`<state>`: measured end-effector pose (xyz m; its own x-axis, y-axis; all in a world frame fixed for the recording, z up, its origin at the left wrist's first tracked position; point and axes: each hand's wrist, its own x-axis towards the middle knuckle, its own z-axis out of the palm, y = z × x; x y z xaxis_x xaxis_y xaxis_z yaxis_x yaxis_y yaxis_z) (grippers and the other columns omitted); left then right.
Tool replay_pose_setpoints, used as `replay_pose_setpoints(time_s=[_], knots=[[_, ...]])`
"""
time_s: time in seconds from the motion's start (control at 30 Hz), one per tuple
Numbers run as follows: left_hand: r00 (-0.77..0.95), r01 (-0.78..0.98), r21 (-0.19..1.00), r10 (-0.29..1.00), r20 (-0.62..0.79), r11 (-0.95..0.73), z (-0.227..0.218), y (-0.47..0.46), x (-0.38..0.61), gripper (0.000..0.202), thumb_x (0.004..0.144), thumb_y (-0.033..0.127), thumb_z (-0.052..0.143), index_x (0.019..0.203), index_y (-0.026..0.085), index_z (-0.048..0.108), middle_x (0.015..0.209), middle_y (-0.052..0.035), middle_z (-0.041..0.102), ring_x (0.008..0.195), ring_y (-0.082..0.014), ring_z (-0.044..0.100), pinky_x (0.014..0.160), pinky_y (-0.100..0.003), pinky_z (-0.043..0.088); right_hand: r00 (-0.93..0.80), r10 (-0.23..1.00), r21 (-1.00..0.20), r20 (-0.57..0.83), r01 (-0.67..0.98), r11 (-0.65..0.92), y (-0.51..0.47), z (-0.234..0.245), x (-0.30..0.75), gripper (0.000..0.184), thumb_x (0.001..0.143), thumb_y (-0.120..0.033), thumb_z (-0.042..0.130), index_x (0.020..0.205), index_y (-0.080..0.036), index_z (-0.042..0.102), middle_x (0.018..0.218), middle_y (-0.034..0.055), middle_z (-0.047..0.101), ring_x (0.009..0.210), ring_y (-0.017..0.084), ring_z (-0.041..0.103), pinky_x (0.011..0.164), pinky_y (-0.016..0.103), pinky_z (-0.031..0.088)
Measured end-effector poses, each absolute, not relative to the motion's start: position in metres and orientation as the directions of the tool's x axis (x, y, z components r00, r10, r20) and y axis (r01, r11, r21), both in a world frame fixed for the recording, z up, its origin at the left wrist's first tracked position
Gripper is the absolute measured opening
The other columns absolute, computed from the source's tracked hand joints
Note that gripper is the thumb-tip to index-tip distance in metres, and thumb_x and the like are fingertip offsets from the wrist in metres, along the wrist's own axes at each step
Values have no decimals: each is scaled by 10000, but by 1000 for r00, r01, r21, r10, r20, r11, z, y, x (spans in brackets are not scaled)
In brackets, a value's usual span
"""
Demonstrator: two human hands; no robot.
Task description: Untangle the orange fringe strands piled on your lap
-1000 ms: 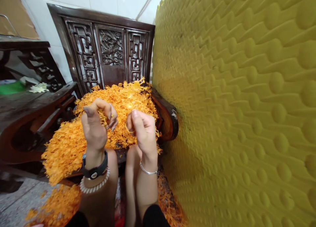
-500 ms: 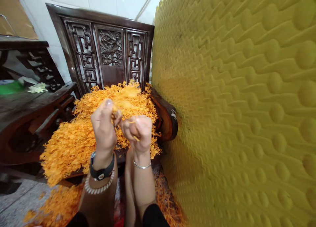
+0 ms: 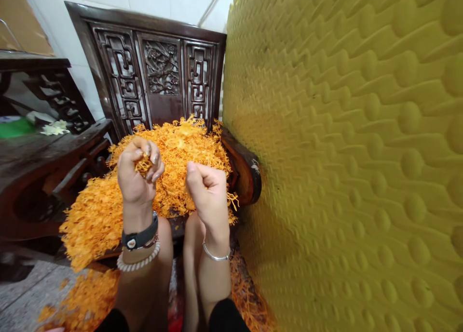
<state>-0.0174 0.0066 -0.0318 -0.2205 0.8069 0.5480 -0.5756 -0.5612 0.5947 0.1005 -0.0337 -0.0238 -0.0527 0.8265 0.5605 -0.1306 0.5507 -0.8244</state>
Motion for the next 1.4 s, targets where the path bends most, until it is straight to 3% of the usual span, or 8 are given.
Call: replay_pose_setpoints(time_s=[0.2, 0.4, 0.57, 0.8, 0.93, 1.03, 1.2, 1.4], knots=[[-323, -473, 590, 752, 575, -655, -34, 5, -12, 116, 775, 306, 446, 728, 203, 475, 595, 34, 407, 339, -37, 275, 304, -197, 193, -260, 842, -876, 473, -34, 482, -33, -23, 99, 443, 838, -356, 486, 480, -170, 304, 479, -65, 239, 433, 36, 202, 409, 231, 153], [-328, -50, 630, 609, 722, -775, -37, 2, -20, 375, 752, 511, 513, 593, 173, 484, 578, 12, 411, 470, -82, 360, 419, -234, 271, -268, 830, -868, 489, -48, 495, -33, -23, 97, 432, 842, -322, 488, 495, -171, 279, 496, -67, 216, 446, 35, 184, 421, 231, 150], [-265, 183, 674, 624, 735, -716, -31, -3, -23, 346, 741, 347, 615, 535, 162, 407, 528, 44, 331, 505, -73, 318, 487, -229, 275, -355, 817, -877, 455, -19, 480, -35, -22, 95, 422, 835, -323, 489, 496, -174, 287, 493, -69, 225, 447, 37, 189, 419, 229, 151], [-292, -26, 661, 638, 713, -750, -35, 1, -29, 412, 804, 420, 514, 509, 177, 359, 478, 47, 284, 433, -76, 262, 400, -226, 223, -466, 780, -890, 417, -36, 454, -38, -22, 93, 414, 837, -301, 488, 480, -173, 320, 463, -72, 245, 427, 38, 217, 413, 225, 170], [-125, -112, 707, 716, 687, -698, -44, 6, -37, 521, 766, 656, 357, 542, 189, 411, 516, 16, 357, 460, -99, 325, 401, -240, 245, -453, 781, -886, 430, -47, 460, -38, -23, 90, 420, 826, -298, 506, 481, -175, 301, 469, -72, 233, 434, 39, 204, 417, 229, 160], [-57, -159, 743, 757, 650, -650, -45, 5, -39, 510, 757, 640, 405, 534, 182, 431, 520, 14, 367, 454, -91, 319, 402, -238, 244, -430, 797, -890, 424, -37, 454, -36, -23, 88, 425, 826, -322, 502, 489, -180, 286, 471, -71, 230, 443, 43, 191, 417, 231, 150], [-294, -108, 716, 711, 639, -689, -36, -3, -37, 444, 747, 421, 598, 457, 161, 386, 452, 50, 277, 414, -57, 250, 394, -228, 192, -413, 802, -893, 432, -76, 443, -36, -22, 84, 441, 832, -345, 488, 476, -180, 287, 460, -71, 230, 433, 42, 183, 413, 235, 143], [-485, -188, 708, 691, 535, -681, -32, -4, -36, 470, 746, 418, 600, 447, 163, 341, 430, 59, 267, 375, -46, 271, 360, -220, 196, -504, 758, -876, 414, 8, 483, -45, -21, 75, 431, 850, -320, 450, 482, -184, 271, 485, -63, 201, 441, 48, 187, 428, 245, 152]])
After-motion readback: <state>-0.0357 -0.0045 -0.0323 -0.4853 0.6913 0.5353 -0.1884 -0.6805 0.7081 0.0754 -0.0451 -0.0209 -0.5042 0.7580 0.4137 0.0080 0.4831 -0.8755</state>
